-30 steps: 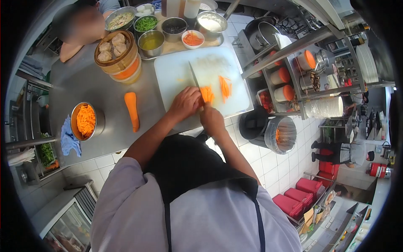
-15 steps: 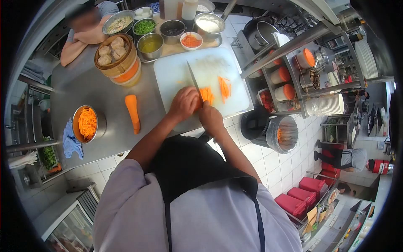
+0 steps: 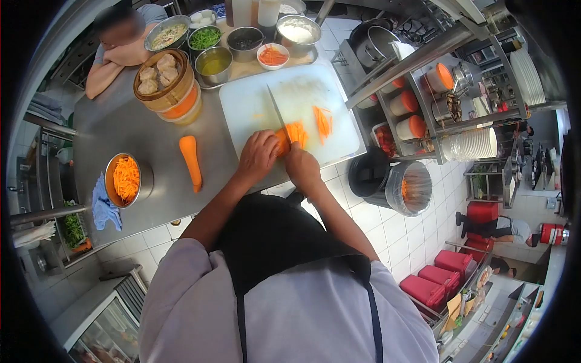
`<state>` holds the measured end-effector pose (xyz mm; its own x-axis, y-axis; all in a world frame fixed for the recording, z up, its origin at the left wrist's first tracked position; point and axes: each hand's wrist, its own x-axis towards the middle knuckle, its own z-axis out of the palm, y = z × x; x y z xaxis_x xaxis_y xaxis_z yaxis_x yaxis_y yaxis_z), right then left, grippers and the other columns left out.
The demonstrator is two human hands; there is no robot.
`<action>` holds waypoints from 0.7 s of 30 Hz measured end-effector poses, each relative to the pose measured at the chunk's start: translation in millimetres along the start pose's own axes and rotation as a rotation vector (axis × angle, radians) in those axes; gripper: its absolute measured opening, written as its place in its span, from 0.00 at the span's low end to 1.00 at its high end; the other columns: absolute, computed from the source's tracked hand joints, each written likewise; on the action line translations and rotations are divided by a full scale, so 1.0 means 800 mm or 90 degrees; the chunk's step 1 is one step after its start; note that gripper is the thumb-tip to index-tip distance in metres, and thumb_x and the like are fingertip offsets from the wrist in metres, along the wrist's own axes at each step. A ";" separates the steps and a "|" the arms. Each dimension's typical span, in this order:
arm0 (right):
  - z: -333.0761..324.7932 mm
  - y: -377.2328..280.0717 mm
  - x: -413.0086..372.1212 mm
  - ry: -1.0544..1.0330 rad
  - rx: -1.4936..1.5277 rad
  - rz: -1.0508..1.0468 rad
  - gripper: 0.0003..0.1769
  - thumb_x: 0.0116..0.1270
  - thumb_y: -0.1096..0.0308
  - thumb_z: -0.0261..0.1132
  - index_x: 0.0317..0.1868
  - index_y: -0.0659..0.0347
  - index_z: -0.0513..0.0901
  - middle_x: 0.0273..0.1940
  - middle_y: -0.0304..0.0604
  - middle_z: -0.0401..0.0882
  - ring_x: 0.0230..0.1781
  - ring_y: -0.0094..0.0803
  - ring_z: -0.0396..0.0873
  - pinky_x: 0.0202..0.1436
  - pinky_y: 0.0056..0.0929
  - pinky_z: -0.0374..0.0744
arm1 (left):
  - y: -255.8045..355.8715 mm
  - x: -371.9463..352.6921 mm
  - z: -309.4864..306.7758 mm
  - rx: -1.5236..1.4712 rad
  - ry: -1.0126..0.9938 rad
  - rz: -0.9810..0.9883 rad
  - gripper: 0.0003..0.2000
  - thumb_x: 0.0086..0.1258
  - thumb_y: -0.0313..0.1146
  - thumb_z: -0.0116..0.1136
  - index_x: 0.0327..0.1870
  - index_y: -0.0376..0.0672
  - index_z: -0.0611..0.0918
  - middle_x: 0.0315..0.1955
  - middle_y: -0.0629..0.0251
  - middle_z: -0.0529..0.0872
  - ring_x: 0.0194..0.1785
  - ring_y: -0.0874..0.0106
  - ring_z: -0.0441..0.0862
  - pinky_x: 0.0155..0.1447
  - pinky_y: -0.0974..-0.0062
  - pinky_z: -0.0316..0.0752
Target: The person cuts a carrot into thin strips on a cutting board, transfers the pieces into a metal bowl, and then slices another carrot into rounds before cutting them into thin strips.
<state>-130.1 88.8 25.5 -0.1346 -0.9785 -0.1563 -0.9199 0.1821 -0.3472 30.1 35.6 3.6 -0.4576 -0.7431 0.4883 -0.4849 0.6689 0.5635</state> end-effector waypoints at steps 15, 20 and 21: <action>-0.036 -0.008 -0.027 -0.059 -0.035 -0.024 0.09 0.73 0.70 0.59 0.46 0.68 0.76 0.32 0.64 0.87 0.35 0.59 0.90 0.42 0.55 0.88 | -0.001 0.015 0.007 0.022 -0.020 0.049 0.09 0.62 0.24 0.66 0.42 0.41 0.86 0.47 0.63 0.86 0.49 0.58 0.82 0.53 0.60 0.80; -0.021 0.008 -0.008 -0.040 -0.003 -0.039 0.09 0.73 0.69 0.59 0.45 0.68 0.75 0.30 0.65 0.86 0.35 0.60 0.90 0.41 0.56 0.87 | 0.001 0.017 0.004 0.003 -0.002 0.051 0.08 0.63 0.25 0.67 0.43 0.42 0.85 0.46 0.65 0.85 0.49 0.60 0.81 0.53 0.61 0.80; -0.031 0.000 -0.011 -0.047 -0.011 -0.030 0.09 0.73 0.69 0.60 0.45 0.68 0.75 0.30 0.65 0.86 0.35 0.60 0.90 0.41 0.56 0.87 | -0.002 0.017 0.005 0.007 -0.005 0.051 0.08 0.63 0.26 0.67 0.43 0.42 0.86 0.46 0.65 0.85 0.49 0.60 0.81 0.53 0.61 0.80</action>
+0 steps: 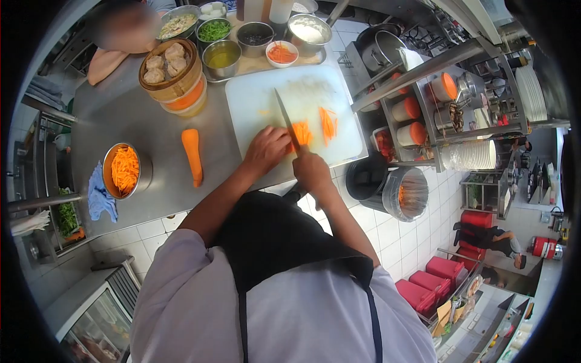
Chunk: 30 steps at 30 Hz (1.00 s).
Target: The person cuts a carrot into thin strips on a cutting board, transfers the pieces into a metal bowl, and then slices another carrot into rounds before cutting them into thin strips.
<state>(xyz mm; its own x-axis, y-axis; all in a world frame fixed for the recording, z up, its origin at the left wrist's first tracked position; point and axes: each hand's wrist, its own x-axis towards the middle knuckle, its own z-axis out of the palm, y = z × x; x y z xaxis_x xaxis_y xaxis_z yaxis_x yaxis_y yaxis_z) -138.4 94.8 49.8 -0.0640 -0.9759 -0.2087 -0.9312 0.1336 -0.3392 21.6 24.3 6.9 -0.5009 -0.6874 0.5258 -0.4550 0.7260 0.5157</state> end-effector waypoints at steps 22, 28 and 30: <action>0.030 0.000 0.004 0.030 0.027 -0.004 0.09 0.73 0.69 0.59 0.46 0.67 0.75 0.33 0.65 0.87 0.36 0.62 0.89 0.41 0.58 0.86 | -0.004 -0.004 0.002 0.003 -0.020 -0.012 0.06 0.63 0.26 0.68 0.40 0.44 0.85 0.44 0.66 0.85 0.48 0.61 0.82 0.51 0.63 0.80; 0.018 0.019 0.004 -0.013 -0.056 -0.117 0.07 0.75 0.70 0.59 0.45 0.68 0.75 0.31 0.63 0.87 0.34 0.59 0.89 0.37 0.54 0.86 | -0.003 0.000 0.003 -0.005 0.021 -0.002 0.07 0.61 0.25 0.68 0.39 0.42 0.83 0.44 0.63 0.85 0.47 0.59 0.82 0.51 0.62 0.80; 0.023 0.006 0.001 0.010 -0.003 -0.056 0.08 0.75 0.70 0.59 0.45 0.68 0.75 0.31 0.63 0.87 0.34 0.59 0.89 0.38 0.55 0.86 | -0.005 -0.005 0.007 0.006 0.028 -0.001 0.07 0.60 0.25 0.68 0.38 0.42 0.83 0.43 0.63 0.84 0.47 0.60 0.82 0.50 0.62 0.80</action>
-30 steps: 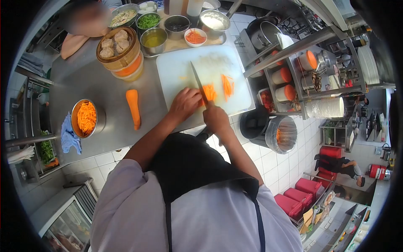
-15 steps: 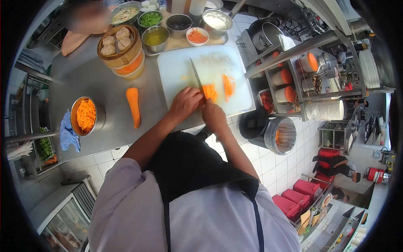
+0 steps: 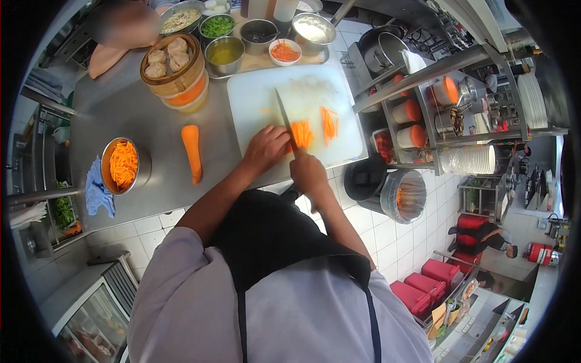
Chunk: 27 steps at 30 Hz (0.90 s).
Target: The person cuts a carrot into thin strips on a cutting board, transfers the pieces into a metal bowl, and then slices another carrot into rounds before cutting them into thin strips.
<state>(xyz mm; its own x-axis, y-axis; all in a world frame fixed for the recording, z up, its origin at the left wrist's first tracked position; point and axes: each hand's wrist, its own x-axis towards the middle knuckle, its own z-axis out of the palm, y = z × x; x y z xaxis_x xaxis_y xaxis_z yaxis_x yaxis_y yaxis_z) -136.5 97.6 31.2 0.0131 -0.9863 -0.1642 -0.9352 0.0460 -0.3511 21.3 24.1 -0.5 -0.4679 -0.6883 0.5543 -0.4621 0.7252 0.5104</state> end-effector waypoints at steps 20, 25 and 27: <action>0.012 -0.009 0.005 0.057 0.053 0.044 0.08 0.76 0.69 0.57 0.44 0.67 0.75 0.30 0.64 0.87 0.34 0.61 0.89 0.39 0.56 0.87 | 0.001 -0.013 -0.009 0.046 0.109 -0.073 0.07 0.69 0.27 0.64 0.46 0.40 0.85 0.51 0.60 0.86 0.54 0.56 0.83 0.58 0.60 0.79; 0.013 -0.011 0.006 0.060 0.045 0.045 0.07 0.74 0.71 0.58 0.44 0.67 0.75 0.30 0.63 0.87 0.34 0.60 0.89 0.39 0.56 0.87 | 0.015 -0.017 -0.031 0.018 -0.032 -0.069 0.08 0.68 0.28 0.66 0.46 0.40 0.86 0.49 0.61 0.85 0.52 0.56 0.83 0.56 0.60 0.80; 0.011 -0.013 0.006 0.057 0.038 0.051 0.07 0.73 0.71 0.59 0.44 0.68 0.74 0.30 0.63 0.87 0.34 0.60 0.90 0.39 0.55 0.87 | 0.017 -0.012 -0.033 0.023 -0.077 -0.059 0.08 0.67 0.27 0.68 0.45 0.41 0.86 0.47 0.62 0.85 0.51 0.57 0.83 0.54 0.60 0.81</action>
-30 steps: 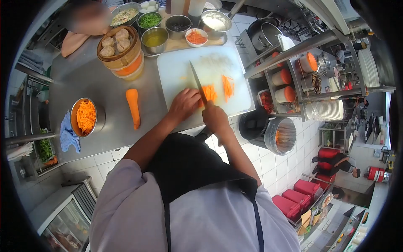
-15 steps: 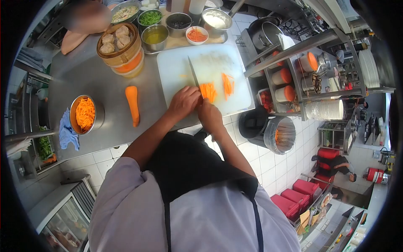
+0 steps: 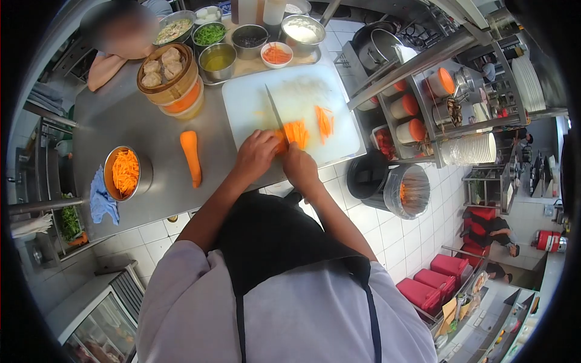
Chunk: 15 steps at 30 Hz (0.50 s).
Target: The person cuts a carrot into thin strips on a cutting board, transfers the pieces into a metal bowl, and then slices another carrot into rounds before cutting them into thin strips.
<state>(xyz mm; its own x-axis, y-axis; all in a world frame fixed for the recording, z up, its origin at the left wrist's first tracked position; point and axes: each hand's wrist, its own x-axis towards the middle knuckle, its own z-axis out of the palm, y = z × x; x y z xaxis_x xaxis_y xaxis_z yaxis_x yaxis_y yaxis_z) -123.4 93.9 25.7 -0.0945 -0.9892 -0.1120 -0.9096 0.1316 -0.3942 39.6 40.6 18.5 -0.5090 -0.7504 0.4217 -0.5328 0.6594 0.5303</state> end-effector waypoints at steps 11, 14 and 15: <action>-0.034 -0.009 -0.017 -0.081 -0.068 -0.011 0.08 0.73 0.70 0.59 0.45 0.67 0.74 0.31 0.61 0.88 0.34 0.57 0.90 0.38 0.51 0.88 | -0.006 0.015 -0.002 0.049 -0.113 0.015 0.03 0.68 0.29 0.63 0.39 0.44 0.86 0.39 0.64 0.83 0.47 0.61 0.83 0.48 0.61 0.82; -0.004 0.001 -0.009 -0.062 -0.074 -0.008 0.08 0.74 0.70 0.59 0.45 0.68 0.74 0.32 0.62 0.88 0.35 0.57 0.90 0.40 0.51 0.88 | 0.004 0.018 -0.011 0.040 -0.063 0.027 0.02 0.66 0.27 0.63 0.37 0.44 0.86 0.38 0.63 0.82 0.46 0.60 0.83 0.48 0.61 0.82; 0.000 -0.002 -0.005 -0.045 -0.078 -0.012 0.08 0.74 0.70 0.58 0.46 0.68 0.74 0.32 0.62 0.88 0.35 0.57 0.90 0.40 0.51 0.88 | 0.003 0.017 -0.010 0.039 -0.074 0.027 0.02 0.66 0.26 0.63 0.37 0.44 0.85 0.38 0.63 0.82 0.46 0.60 0.83 0.48 0.61 0.82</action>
<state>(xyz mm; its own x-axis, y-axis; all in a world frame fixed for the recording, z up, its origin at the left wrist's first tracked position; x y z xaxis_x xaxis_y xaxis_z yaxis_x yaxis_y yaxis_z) -121.7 97.7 26.5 -0.0519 -0.9840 -0.1707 -0.9541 0.0993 -0.2824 36.8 31.7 31.2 -0.6051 -0.7140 0.3523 -0.5481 0.6945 0.4661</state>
